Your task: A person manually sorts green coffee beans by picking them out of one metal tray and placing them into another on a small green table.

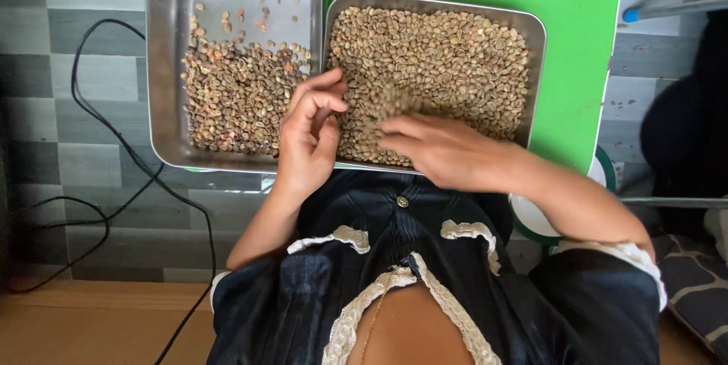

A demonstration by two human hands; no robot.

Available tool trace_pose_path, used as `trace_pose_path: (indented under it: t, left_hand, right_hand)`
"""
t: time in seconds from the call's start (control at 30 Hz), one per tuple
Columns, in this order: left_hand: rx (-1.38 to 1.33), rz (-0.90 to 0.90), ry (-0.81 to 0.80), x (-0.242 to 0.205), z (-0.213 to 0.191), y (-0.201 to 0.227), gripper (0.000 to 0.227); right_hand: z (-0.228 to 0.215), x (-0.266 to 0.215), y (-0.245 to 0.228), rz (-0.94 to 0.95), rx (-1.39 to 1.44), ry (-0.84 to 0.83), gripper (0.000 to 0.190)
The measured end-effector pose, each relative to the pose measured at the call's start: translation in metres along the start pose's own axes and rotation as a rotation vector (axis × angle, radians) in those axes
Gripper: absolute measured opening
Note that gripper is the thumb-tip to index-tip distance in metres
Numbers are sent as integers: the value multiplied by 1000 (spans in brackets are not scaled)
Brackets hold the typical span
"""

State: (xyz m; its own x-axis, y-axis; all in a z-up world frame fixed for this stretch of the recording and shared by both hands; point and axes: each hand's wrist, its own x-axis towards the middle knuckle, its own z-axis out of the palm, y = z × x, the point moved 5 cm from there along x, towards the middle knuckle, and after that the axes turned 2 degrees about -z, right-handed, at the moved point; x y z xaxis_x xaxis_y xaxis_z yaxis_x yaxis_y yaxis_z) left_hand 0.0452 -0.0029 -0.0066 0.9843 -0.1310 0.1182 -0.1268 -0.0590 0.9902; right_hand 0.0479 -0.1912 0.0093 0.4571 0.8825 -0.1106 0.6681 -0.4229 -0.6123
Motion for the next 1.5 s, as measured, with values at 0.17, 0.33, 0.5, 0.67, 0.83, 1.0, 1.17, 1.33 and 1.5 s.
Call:
trace_pose_path:
  t: [0.17,0.33,0.5,0.67,0.83,1.0,1.17,1.33,1.5]
  left_hand:
    - [-18,-24,-10,-2,-2,0,40]
    - [-22,-38,-4,-3,-1,0,40]
    - [-1,-14,-6,-1,0,3,39]
    - [9,-8,-6,-1,0,3,40]
    - [-15,61,21,0,0,5,35]
    - [-24,70,24,0,-1,3,35]
    - [-25,75,37,-1,-1,2,35]
    - [68,187,12,8,3,8,31]
    - [-32,62,40,0,-2,-9,31]
  right_hand:
    - [-30,8,12,171,-167,-30,64]
    - [-65,-54,27,261,-114,82,50]
    - [-75,-102,20,266,-149,146,36]
    - [-22,-100,15,87,83,-16,47]
    - [-1,-51,28,338,73,-229,59]
    - [-30,-46,41,415,-119,-111,63]
    - [-55,-76,31,385,-160,85,44]
    - [-49,-86,45,307,-114,285,41]
    - [-19,-25,28,131,-531,343,34]
